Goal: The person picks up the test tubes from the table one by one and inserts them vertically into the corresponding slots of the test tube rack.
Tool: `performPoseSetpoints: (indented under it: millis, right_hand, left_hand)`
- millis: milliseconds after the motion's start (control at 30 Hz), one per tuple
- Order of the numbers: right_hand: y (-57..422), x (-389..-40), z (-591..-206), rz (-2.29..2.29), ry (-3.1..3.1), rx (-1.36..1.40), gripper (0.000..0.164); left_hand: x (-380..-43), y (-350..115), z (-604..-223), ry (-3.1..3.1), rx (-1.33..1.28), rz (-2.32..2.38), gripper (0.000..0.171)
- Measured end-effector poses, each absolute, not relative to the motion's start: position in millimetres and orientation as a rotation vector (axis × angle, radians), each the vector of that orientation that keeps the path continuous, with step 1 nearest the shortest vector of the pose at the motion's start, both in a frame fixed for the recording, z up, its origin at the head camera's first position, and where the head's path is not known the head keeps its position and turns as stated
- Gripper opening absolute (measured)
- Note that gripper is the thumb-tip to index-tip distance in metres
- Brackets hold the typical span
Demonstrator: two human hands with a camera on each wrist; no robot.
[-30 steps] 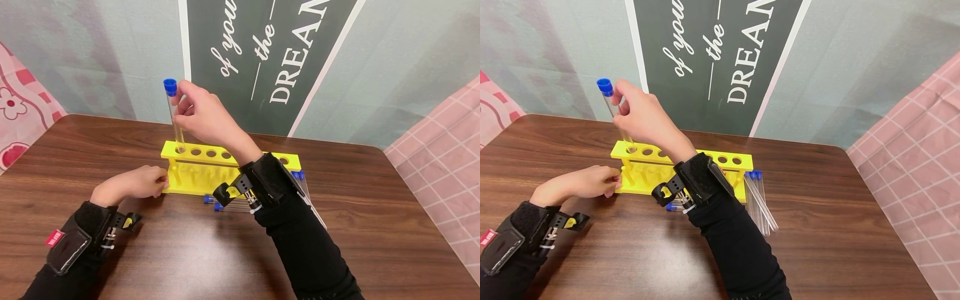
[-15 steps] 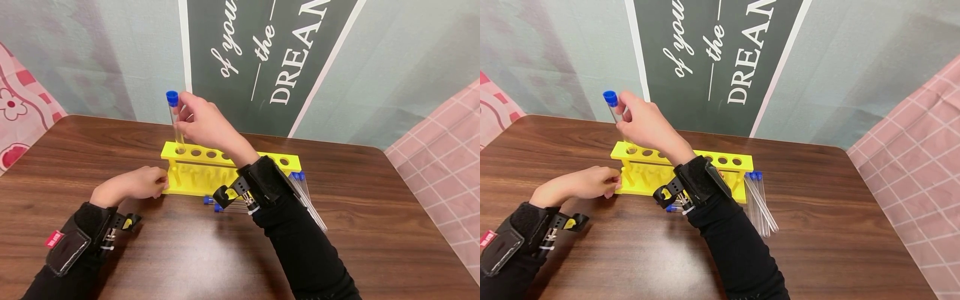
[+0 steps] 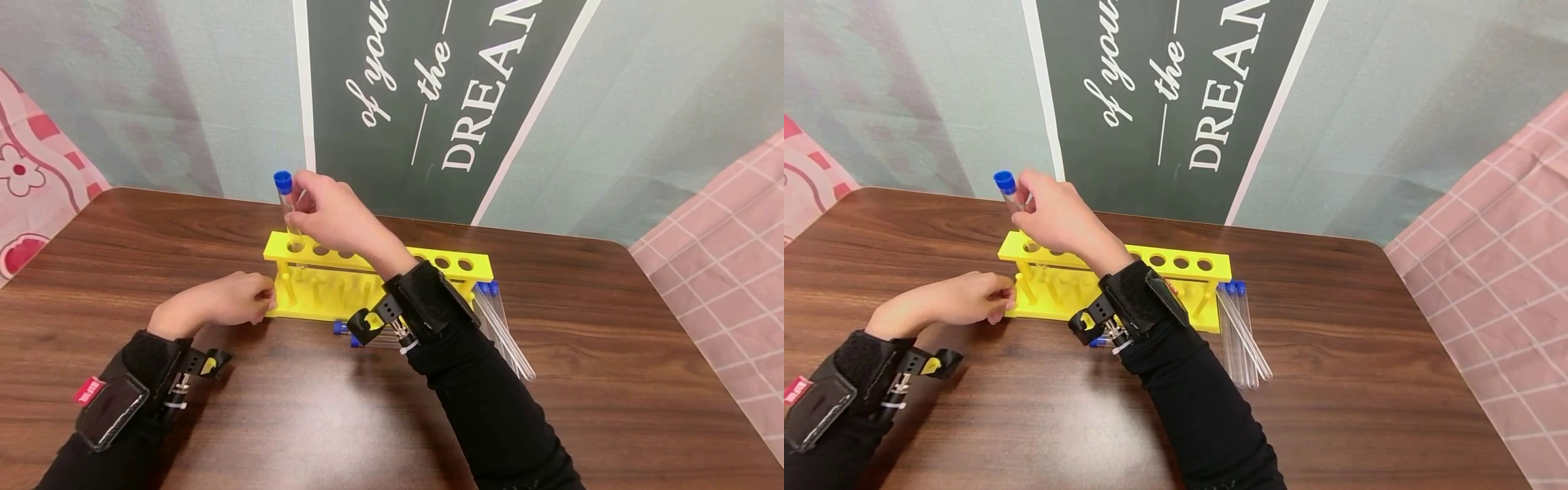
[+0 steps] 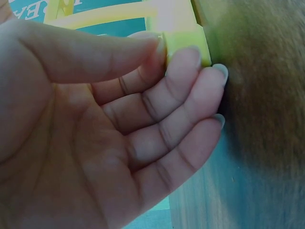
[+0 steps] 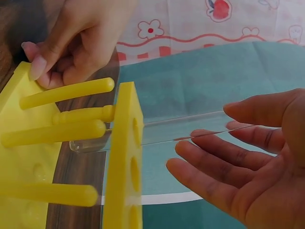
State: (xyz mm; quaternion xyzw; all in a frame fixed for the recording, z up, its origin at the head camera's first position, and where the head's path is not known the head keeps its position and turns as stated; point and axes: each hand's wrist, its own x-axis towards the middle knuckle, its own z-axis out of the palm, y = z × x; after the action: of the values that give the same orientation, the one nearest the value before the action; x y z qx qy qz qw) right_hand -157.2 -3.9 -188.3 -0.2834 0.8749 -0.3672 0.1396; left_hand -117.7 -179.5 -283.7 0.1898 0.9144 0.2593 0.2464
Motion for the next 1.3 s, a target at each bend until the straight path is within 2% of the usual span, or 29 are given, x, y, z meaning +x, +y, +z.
performPoseSetpoints:
  millis: [567,1300]
  right_hand:
    - [-5.9,-164.3,-205.1,-0.932,2.635,-0.826,0.011]
    - [-2.2,-164.8,-205.8,-0.947,2.559,-0.833,0.014]
  left_hand:
    - [-118.3,-179.9,-281.0,2.476,0.498,0.706,0.012]
    - [-119.3,-179.2,-283.1,2.484,0.51,0.698,0.013]
